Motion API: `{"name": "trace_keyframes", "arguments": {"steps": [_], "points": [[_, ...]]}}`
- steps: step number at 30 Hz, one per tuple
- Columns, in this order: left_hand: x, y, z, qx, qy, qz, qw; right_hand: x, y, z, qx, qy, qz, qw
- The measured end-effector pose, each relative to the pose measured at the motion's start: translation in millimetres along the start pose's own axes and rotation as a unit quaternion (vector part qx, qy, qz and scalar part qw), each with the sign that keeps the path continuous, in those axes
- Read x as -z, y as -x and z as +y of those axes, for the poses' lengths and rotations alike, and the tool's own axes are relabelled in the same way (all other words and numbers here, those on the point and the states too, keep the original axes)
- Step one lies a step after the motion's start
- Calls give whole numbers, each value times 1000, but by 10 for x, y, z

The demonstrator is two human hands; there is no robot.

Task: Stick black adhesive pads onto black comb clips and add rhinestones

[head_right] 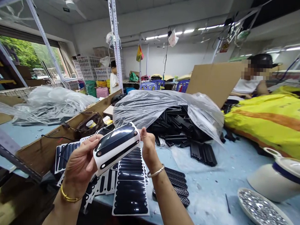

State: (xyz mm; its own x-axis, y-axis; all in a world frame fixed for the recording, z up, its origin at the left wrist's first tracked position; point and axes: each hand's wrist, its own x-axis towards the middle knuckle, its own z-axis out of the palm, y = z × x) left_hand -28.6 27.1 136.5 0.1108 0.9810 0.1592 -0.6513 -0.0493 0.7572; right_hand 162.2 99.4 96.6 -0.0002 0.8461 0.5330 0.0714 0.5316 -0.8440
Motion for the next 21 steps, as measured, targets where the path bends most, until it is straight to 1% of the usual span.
{"name": "trace_keyframes", "arguments": {"steps": [1,3,5,6,8,9,12,14,16,18,21], "points": [[24,-33,-8,-9,10,18,1000,-29,40,-15,-24,-26,-15,999],[117,-143,-23,-28,23,75,997,-83,185,-32,-90,-100,-57,989],[257,-278,-71,-42,27,137,989,-118,353,-15,-133,-140,-107,975],[336,-339,-116,-46,25,163,985,-128,426,12,-151,-150,-119,970],[500,-422,-255,-40,29,199,979,-135,523,105,-179,-156,-99,966],[579,-435,-344,-24,39,205,978,-135,543,170,-192,-159,-82,965],[786,-345,-649,60,85,198,975,-131,507,428,-208,-159,-61,963],[888,-199,-848,112,87,193,971,-135,436,636,-191,-80,-72,976],[951,-27,-1024,142,56,196,969,-155,370,853,-167,44,-85,981],[975,131,-1169,154,14,203,967,-186,339,1049,-156,141,-95,973],[961,287,-1317,171,-25,229,958,-211,369,1232,-159,215,-98,959]]}}
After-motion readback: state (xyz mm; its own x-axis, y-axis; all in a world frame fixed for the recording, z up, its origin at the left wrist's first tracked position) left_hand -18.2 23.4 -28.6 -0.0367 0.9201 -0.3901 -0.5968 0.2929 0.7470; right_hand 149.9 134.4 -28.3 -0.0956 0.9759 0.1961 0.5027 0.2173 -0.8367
